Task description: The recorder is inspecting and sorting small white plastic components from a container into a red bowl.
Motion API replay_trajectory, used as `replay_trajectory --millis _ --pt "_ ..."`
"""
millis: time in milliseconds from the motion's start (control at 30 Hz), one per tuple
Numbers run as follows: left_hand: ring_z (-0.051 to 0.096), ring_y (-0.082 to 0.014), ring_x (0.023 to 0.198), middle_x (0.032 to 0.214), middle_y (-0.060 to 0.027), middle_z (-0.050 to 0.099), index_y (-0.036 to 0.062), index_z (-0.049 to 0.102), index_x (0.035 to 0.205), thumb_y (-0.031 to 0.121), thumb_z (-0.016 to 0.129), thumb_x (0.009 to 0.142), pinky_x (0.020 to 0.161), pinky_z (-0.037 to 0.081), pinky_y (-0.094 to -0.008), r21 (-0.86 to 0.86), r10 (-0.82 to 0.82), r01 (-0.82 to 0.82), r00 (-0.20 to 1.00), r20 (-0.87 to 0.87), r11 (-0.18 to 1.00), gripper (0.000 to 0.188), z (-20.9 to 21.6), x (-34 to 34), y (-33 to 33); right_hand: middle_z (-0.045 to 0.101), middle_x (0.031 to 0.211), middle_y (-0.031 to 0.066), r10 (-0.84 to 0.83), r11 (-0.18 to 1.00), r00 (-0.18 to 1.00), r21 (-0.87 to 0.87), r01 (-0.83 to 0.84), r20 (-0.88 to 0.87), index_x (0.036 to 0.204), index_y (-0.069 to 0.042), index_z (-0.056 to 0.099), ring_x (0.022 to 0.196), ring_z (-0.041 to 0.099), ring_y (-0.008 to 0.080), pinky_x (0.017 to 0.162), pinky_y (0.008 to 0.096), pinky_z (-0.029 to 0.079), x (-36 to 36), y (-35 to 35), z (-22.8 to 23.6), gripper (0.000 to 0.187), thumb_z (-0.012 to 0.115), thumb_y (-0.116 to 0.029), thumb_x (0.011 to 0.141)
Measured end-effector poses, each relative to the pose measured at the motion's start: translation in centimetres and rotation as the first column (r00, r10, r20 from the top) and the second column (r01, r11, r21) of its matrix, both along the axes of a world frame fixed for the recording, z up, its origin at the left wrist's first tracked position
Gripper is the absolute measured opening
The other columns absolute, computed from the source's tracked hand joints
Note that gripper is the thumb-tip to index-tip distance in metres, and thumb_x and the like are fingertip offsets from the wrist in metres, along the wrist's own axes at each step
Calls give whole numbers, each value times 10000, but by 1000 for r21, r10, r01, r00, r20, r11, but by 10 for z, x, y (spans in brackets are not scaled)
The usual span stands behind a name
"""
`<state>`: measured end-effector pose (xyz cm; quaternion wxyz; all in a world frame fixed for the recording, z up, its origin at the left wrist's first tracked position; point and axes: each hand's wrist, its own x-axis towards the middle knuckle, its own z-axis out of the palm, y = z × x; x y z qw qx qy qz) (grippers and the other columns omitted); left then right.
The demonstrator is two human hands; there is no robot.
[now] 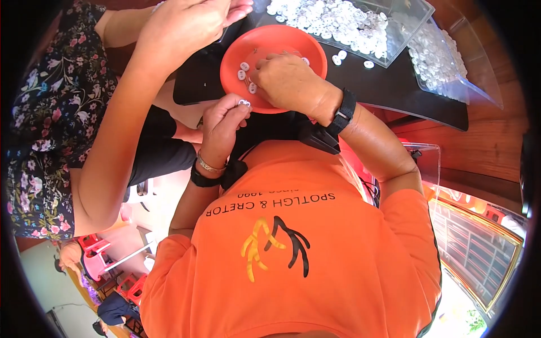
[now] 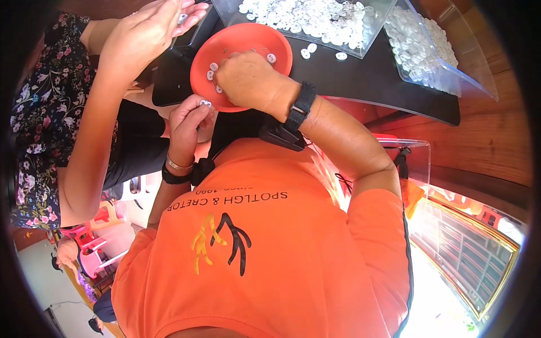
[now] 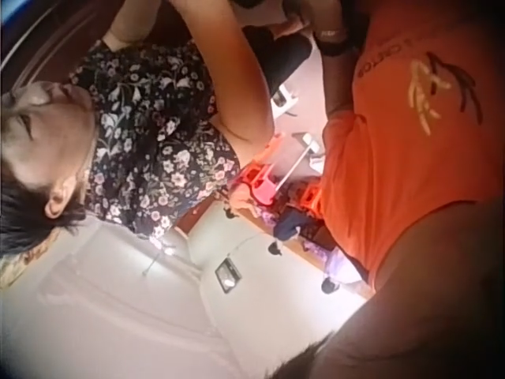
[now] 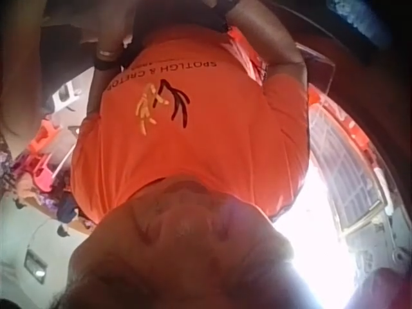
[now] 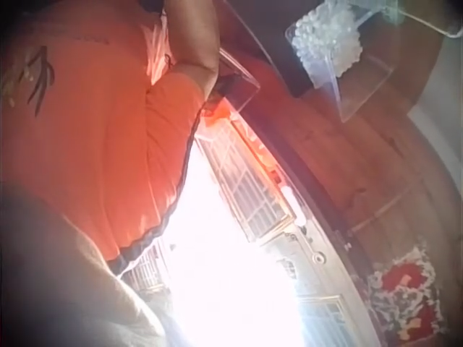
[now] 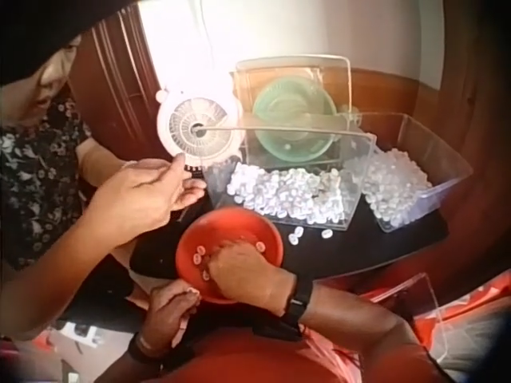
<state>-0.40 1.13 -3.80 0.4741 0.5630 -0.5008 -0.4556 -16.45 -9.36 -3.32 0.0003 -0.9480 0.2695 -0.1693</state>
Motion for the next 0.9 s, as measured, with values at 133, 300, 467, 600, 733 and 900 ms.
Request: replay_trajectory --millis 133,300,467,600,733,900 --pt "499 -58 597 694 -8 579 3 598 788 149 555 857 534 379 -206 -26 -22 23 1000 16 999 167 -2 2 -1 676 776 113 33 999 998 -38 -35 -44 852 -34 672 761 669 264 621 366 528 8 1 6 158 564 -134 794" --pt "504 -59 598 695 -9 584 7 600 793 163 554 860 535 381 -207 -33 -27 27 1000 7 999 175 -2 2 1 669 780 119 32 999 978 -28 -38 -208 933 4 632 719 667 265 599 374 520 18 3 10 199 546 -125 809" --pt "505 -55 607 702 -2 586 17 605 806 174 554 860 540 381 -201 -22 -1 1 1000 4 1000 174 -1 4 7 664 788 130 43 998 974 62 -30 -223 877 -29 659 743 656 290 641 397 515 22 -1 12 156 563 -110 785" --pt "502 -52 610 703 2 585 19 609 807 175 557 857 546 380 -198 -39 25 -26 999 -27 999 172 3 7 10 653 794 141 -23 988 998 152 32 -64 818 -47 672 783 632 329 685 415 494 3 -20 11 123 580 -95 752" --pt "502 -53 610 707 2 584 23 613 804 178 559 857 548 381 -197 -23 26 -27 999 -30 999 173 0 12 15 646 801 148 -6 972 1000 234 2 16 837 -42 671 786 617 335 679 424 479 -11 -21 22 141 597 -108 735" --pt "480 -67 589 695 -13 566 16 583 788 139 517 882 551 368 -208 5 27 -27 997 -77 1000 168 -5 11 14 651 826 144 9 971 1000 240 -14 22 855 -49 675 798 613 337 704 408 477 -12 -20 7 146 623 -140 755"
